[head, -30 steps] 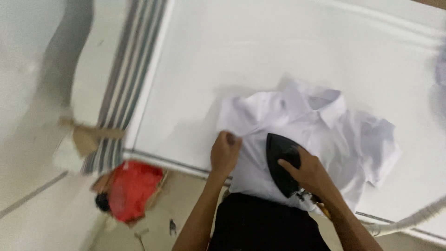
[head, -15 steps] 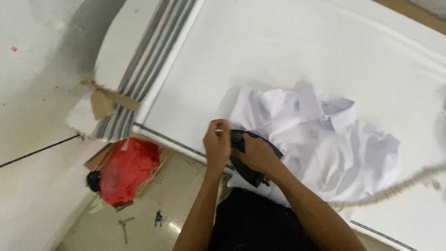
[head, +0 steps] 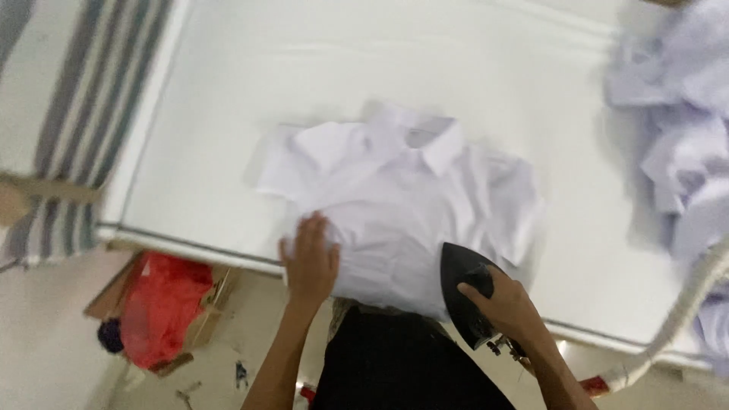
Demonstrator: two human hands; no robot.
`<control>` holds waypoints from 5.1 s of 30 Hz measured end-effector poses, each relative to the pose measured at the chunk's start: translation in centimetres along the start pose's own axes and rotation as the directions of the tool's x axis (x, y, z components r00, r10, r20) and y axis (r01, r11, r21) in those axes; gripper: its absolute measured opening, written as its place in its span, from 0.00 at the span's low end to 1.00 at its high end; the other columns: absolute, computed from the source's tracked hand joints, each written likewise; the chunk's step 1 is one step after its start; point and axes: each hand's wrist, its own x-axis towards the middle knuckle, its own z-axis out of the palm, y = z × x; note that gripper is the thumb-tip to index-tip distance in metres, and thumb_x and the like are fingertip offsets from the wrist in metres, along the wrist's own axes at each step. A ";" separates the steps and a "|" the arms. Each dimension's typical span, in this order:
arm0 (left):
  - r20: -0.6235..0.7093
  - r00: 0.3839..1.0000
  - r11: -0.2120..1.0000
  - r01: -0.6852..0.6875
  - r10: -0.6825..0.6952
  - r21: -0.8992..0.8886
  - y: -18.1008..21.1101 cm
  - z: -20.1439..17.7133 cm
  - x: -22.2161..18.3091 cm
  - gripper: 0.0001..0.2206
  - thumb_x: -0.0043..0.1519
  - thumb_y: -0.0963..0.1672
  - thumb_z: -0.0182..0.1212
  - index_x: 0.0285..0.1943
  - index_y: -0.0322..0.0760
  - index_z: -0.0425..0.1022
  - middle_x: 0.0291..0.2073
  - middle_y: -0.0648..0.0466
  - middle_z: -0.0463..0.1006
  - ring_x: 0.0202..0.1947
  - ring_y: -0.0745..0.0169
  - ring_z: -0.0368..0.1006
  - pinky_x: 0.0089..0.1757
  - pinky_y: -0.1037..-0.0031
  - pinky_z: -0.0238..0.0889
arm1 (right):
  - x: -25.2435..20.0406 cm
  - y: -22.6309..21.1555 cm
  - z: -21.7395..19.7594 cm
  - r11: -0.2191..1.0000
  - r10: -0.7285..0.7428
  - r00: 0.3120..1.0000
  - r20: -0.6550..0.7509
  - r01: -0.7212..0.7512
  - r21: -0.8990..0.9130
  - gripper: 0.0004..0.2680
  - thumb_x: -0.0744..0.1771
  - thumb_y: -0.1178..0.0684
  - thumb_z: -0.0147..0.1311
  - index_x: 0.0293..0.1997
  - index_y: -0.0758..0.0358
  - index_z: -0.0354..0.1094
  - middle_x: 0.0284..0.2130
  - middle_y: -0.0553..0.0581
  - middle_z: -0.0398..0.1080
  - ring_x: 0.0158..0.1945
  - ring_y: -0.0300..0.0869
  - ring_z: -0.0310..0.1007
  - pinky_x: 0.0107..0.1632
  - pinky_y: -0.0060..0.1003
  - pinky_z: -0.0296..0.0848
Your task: Ironing white shirts on a professional pressing table using a steam iron.
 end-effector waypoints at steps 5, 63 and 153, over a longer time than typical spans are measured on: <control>0.000 0.992 0.983 -0.129 0.130 -0.132 14.7 0.8 4.8 0.10 0.65 0.45 0.57 0.55 0.45 0.72 0.51 0.50 0.69 0.52 0.48 0.67 0.49 0.46 0.54 | -0.4 10.3 4.8 0.987 -0.025 1.000 0.018 0.027 -0.160 0.29 0.64 0.21 0.46 0.58 0.57 0.65 0.42 0.70 0.79 0.50 0.61 0.80 0.52 0.55 0.79; 0.315 0.818 0.733 -0.179 0.481 -0.656 27.1 7.3 26.4 0.22 0.63 0.43 0.61 0.66 0.30 0.64 0.48 0.41 0.77 0.44 0.39 0.75 0.41 0.53 0.69 | 11.5 10.7 -0.1 0.896 -0.020 0.962 -0.272 0.138 0.421 0.26 0.58 0.61 0.62 0.64 0.53 0.65 0.38 0.50 0.79 0.41 0.39 0.76 0.51 0.34 0.69; -0.088 0.982 0.565 0.022 -0.166 -0.825 14.5 -6.1 9.1 0.16 0.72 0.50 0.51 0.49 0.34 0.79 0.34 0.48 0.81 0.38 0.52 0.80 0.44 0.61 0.68 | 15.1 -8.5 -7.1 0.948 -0.297 0.944 -0.145 0.310 0.076 0.23 0.65 0.34 0.57 0.43 0.73 0.70 0.36 0.76 0.76 0.46 0.66 0.78 0.48 0.58 0.75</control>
